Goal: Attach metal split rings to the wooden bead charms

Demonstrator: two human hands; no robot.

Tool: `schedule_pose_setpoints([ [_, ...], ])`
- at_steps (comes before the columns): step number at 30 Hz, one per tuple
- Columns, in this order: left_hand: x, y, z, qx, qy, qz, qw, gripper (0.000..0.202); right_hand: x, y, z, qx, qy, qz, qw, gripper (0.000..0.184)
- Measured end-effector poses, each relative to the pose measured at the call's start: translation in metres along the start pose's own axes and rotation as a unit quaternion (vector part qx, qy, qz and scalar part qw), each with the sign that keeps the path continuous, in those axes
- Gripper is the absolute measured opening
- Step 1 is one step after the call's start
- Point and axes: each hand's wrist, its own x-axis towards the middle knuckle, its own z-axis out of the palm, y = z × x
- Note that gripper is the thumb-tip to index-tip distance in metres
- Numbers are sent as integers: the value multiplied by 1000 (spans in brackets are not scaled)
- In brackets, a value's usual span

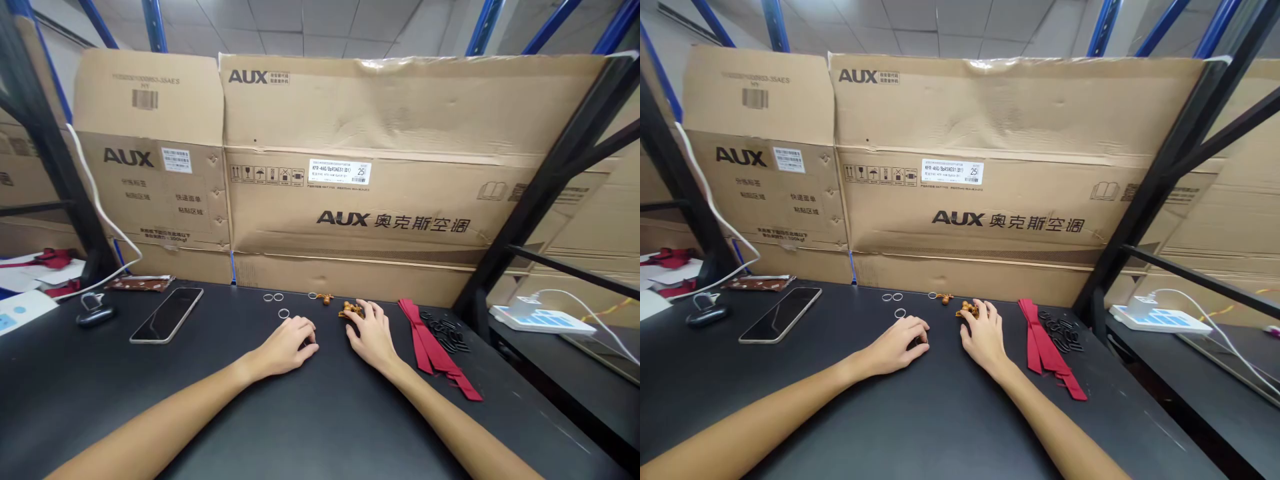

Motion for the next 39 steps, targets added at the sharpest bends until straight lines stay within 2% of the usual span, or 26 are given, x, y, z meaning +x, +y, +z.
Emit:
schedule_pose_setpoints([
  [6, 2, -4, -1, -47, -11, 5, 999, 8, -1, 2, 1, 19, -9, -19, 1000, 18],
  [11, 2, -8, 2, -49, -19, 6, 999, 16, 0, 1, 3, 8, -12, -18, 1000, 29],
  [16, 1, -6, 1, -28, -28, 5, 999, 21, 0, 0, 4, 3, -24, -21, 999, 22],
  [23, 0, -5, -1, -25, -32, 13, 999, 21, 1, 0, 3, 55, -16, -44, 997, 14],
  [27, 1, -3, 1, -19, -22, 24, 999, 17, -2, -10, -2, 102, -23, -73, 992, 16],
  [35, 2, 3, 4, 92, -37, 74, 992, 18, -8, -31, -8, 211, -49, -110, 970, 11],
  [39, 1, 1, 4, 36, -21, 44, 998, 17, -8, -32, -9, 227, -56, -108, 966, 11],
])
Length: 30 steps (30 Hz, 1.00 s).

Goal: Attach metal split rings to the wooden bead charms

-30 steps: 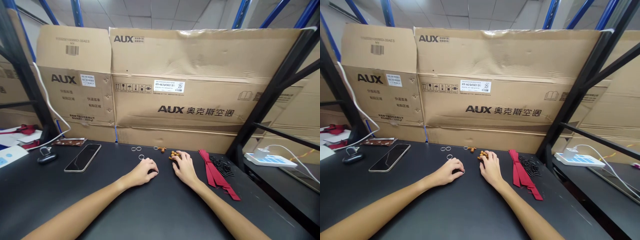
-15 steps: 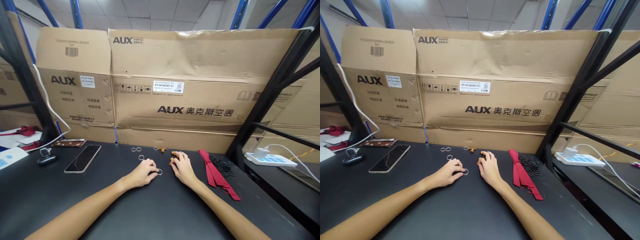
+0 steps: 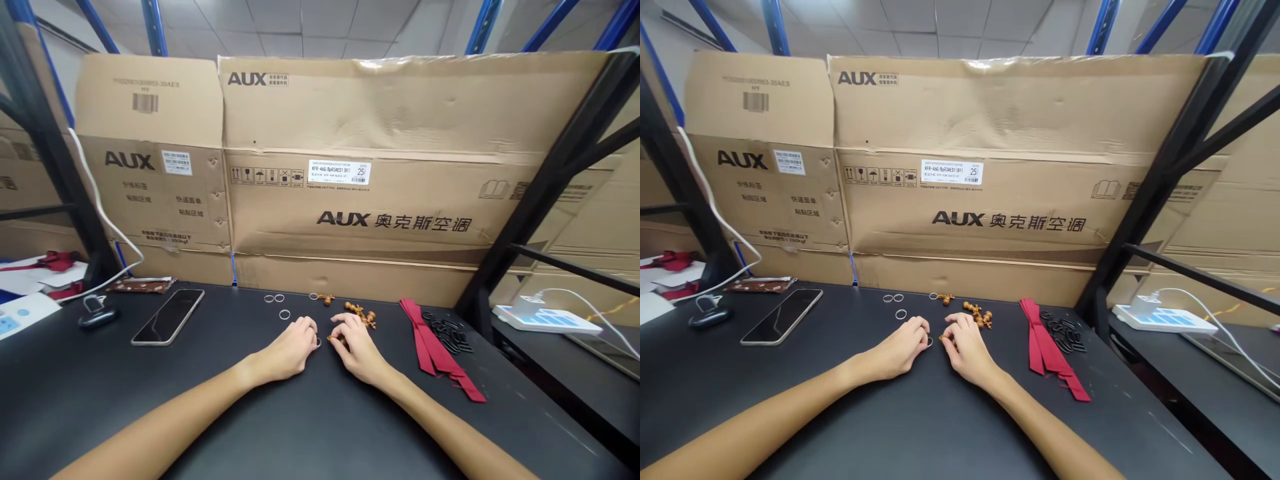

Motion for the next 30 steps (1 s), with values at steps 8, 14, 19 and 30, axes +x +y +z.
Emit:
schedule_pose_setpoints([
  [8, -1, 1, -1, -84, 25, -42, 995, 20, 0, -10, 1, 38, -34, -5, 999, 12],
  [14, -1, 4, -2, -92, 26, -25, 995, 19, 0, -15, 2, 62, -28, -13, 998, 8],
  [19, -1, 5, -3, -95, 27, -13, 995, 17, 0, -19, 1, 63, -14, -11, 998, 9],
  [30, -1, 6, -3, -94, 25, 3, 995, 15, 1, -16, 4, 6, 20, -41, 999, 7],
])
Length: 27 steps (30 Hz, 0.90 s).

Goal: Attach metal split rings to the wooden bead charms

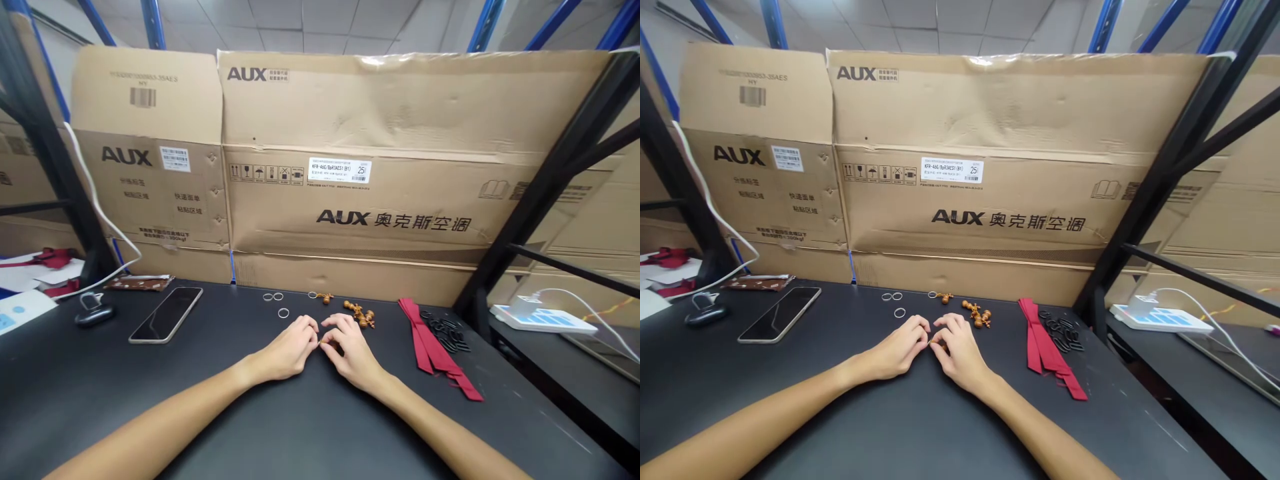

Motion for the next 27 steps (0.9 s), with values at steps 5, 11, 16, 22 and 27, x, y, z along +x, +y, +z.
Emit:
schedule_pose_setpoints([
  [5, 0, -1, 0, 11, -1, 1, 1000, 16, -1, 0, 0, -10, 11, -24, 1000, 8],
  [11, 0, 1, 0, 8, -1, 2, 1000, 16, -1, 0, 0, -23, 33, -59, 997, 8],
  [16, 0, 1, -2, -5, -7, 1, 1000, 16, 0, 0, 0, -36, 40, -75, 996, 7],
  [22, 1, 2, -3, -29, -19, -21, 999, 16, 0, 7, 0, -76, 36, -92, 992, 11],
  [27, 1, 3, -5, -50, -25, -24, 998, 18, 1, 13, -1, -81, 8, -95, 992, 12],
])
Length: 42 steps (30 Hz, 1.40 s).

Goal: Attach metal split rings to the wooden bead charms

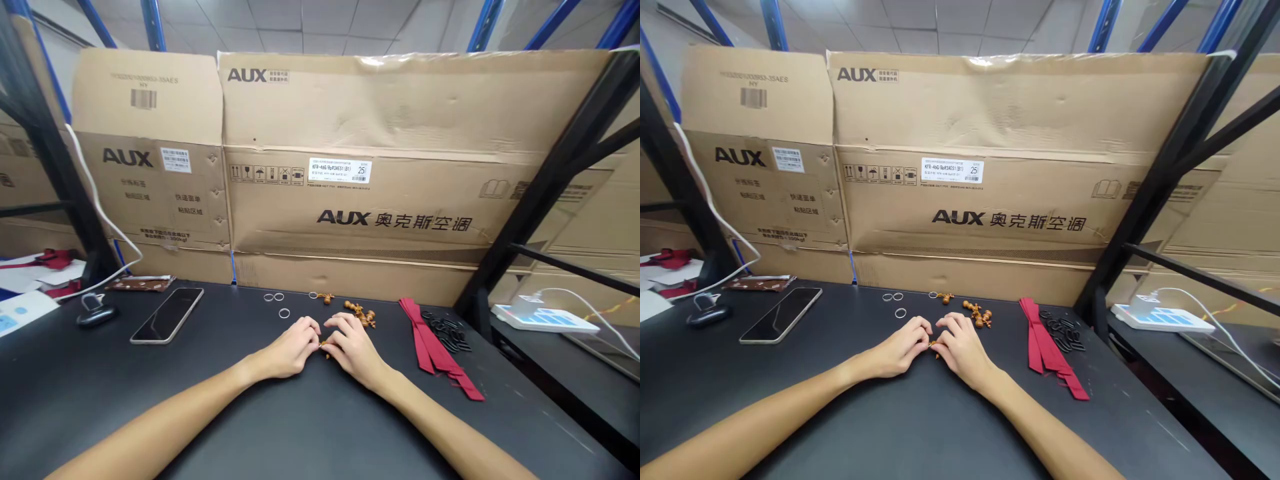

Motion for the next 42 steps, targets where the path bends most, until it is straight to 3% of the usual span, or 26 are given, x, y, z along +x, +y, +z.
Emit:
schedule_pose_setpoints([
  [8, 0, -1, -4, -48, -15, -14, 999, 17, 0, 6, -5, 17, -40, 25, 999, 11],
  [15, 0, 0, -1, 17, -33, -12, 999, 13, -2, 6, -6, 58, -55, 82, 993, 14],
  [25, -2, -4, 4, 39, 6, -9, 999, 12, -1, -3, -6, 113, -66, 70, 989, 7],
  [32, -1, -6, 4, 26, 1, 3, 1000, 10, -3, 3, 0, 90, -45, 109, 989, 9],
  [42, -1, -7, 5, 28, 11, 4, 1000, 15, -1, -1, -4, 106, -60, 86, 989, 10],
])
